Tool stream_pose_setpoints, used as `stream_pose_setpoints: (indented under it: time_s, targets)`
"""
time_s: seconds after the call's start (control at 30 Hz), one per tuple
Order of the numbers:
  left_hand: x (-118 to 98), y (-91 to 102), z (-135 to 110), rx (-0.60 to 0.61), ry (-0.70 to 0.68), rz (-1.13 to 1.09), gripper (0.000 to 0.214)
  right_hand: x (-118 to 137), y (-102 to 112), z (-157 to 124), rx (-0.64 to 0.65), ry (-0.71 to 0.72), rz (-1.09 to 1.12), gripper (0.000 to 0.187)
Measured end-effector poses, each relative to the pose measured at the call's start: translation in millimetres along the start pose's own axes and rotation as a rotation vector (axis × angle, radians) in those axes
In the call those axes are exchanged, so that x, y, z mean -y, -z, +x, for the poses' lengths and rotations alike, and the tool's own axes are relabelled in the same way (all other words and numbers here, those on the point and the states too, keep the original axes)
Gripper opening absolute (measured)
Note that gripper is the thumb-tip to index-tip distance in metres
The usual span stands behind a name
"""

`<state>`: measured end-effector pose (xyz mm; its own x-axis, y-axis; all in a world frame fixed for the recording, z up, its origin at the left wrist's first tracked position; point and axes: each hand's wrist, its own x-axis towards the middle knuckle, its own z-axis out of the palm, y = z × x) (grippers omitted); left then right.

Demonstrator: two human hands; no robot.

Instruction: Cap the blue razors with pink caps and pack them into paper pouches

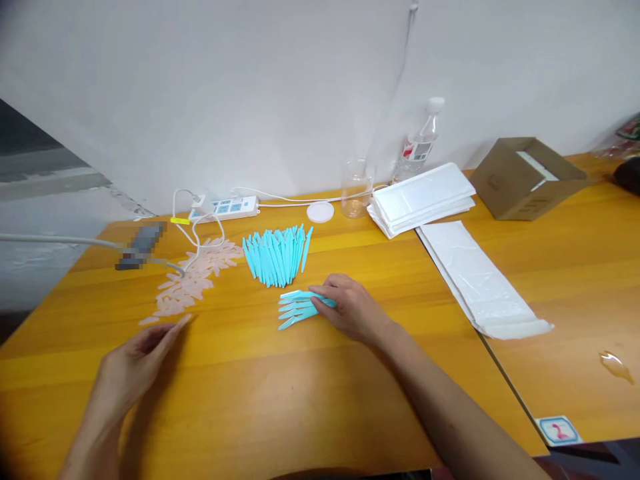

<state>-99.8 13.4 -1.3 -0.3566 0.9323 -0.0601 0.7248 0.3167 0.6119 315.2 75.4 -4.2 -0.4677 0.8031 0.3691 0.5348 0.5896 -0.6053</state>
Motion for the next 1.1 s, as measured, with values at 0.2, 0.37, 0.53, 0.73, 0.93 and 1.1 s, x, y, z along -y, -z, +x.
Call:
stream_pose_setpoints:
  time_s: [0.2,0.37,0.53,0.73,0.93,1.1]
  targets:
    - [-78.2,-59.7,-32.3,0.321,-0.202,-0.434,0.031,3.5,-4.3,-6.6,0.068,0.05,0.065,0.025]
    - [-101.7,-79.5,-36.4,0.311,-0.325,-0.434,0.02,2.3,-3.9,-10.8,0.075,0.06,0.049,0.024]
    - [-106.0,-88.1,-42.4,0.34,-0.356,-0.441,0.018,3.9,-5.3,-11.0,0.11,0.073,0.043,0.024]
    - [-97.1,-87.6,-49.2,0.255,-0.35,-0.418,0.02,5.9,-4.9,-10.6,0.135,0.068,0.049,0.024]
    - [-96.1,-82.6,-53.3,0.233,-0.406,-0.391,0.014,7.9,-6.6,-11.4,0.172,0.059,0.04,0.024]
    - [-109.3,-91.6,-62.0,0.245,-0.494,-0.377,0.012,16.0,-7.6,-11.4,0.231,0.108,-0.008,0.025]
